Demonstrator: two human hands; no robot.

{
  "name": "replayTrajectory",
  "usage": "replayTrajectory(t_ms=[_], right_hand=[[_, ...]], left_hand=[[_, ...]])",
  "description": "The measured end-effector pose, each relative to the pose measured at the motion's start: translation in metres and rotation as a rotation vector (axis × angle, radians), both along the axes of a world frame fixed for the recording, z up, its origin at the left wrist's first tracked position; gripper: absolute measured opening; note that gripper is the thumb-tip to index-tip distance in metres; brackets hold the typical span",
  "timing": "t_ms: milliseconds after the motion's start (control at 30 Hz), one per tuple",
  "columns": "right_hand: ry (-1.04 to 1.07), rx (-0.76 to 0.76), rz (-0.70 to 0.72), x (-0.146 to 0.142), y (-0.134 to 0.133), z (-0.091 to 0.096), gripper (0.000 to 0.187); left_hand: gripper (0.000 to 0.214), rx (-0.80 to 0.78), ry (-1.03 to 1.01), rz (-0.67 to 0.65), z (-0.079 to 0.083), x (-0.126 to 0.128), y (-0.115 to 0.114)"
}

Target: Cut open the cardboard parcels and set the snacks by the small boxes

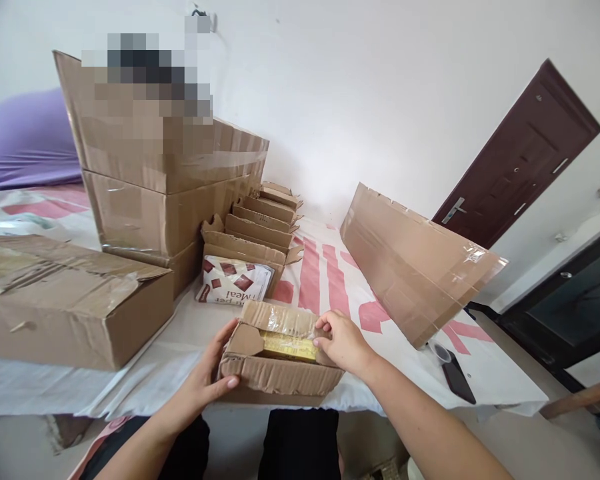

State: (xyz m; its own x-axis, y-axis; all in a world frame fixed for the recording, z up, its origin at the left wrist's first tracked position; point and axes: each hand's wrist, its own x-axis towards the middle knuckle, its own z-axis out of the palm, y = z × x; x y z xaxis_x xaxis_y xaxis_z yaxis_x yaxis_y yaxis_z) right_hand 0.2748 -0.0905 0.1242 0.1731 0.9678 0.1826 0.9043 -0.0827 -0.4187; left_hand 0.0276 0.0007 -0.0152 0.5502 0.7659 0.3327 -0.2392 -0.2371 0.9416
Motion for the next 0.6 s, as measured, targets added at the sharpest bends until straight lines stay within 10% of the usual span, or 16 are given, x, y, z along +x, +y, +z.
replayTrajectory(t_ms=[600], right_hand=[[0.015,0.041,0.086,-0.0023,-0.0001,0.0027,0.024]], left_hand=[[0.086,0.112,-0.021,0.042,-0.0058,0.0017,0.0068]])
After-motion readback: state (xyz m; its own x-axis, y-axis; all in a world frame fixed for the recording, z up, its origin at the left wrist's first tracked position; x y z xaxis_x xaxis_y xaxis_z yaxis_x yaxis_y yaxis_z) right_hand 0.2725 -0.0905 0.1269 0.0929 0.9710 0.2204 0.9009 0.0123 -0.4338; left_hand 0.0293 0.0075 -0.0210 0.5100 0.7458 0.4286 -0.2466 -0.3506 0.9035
